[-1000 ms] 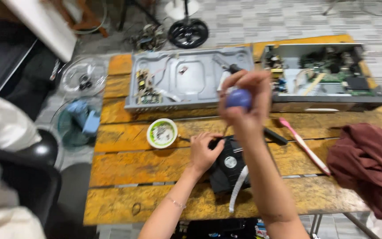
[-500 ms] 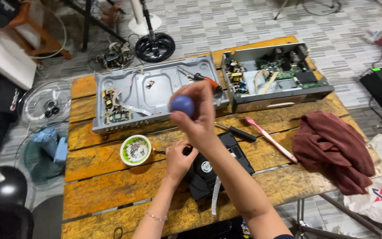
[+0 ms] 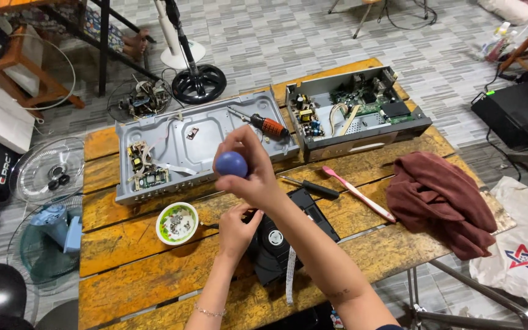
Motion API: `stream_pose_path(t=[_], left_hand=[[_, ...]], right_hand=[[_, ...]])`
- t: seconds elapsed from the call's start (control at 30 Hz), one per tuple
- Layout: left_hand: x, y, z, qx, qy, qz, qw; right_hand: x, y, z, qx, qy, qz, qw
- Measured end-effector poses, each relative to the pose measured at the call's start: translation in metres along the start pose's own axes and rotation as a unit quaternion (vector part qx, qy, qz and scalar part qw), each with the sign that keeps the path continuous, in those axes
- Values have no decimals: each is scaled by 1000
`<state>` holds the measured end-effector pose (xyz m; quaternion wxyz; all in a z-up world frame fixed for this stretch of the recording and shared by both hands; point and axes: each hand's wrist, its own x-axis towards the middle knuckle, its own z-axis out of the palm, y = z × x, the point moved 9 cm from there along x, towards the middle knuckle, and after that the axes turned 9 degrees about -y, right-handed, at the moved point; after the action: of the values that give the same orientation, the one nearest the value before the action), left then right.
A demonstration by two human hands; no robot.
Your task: Cleaning and disassembling an optical drive assembly from a DVD player using a toothbrush, bulb blower, and screwdriver
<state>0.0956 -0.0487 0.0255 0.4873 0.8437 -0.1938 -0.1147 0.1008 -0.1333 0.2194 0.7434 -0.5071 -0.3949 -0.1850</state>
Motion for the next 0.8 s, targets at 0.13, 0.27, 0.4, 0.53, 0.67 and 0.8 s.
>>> stream_pose_path(t=[0.13,0.27,0.4,0.53,0.67,0.8], left_hand=[[-2,10,-3,-6,-5,0,1000],[-1,5,-3,-3,-9,-40,999],[-5,9,-6,13,-7,-67,998],[-5,27,-5,99,6,-30,995],[-1,16,9,256,40,18,966],[7,11,22,368,40,-10,929]], right_hand=[[-10,2,-5,14,32,-18,999],[-28,-42,-43,-55,238,-55,968],[-55,-108,-75,26,387,-156,908],[-75,-151,-77,-45,358,-183,915],[-107,-168,-82,-52,348,-201,914],[-99,-200,-58,-116,338,-197,913]])
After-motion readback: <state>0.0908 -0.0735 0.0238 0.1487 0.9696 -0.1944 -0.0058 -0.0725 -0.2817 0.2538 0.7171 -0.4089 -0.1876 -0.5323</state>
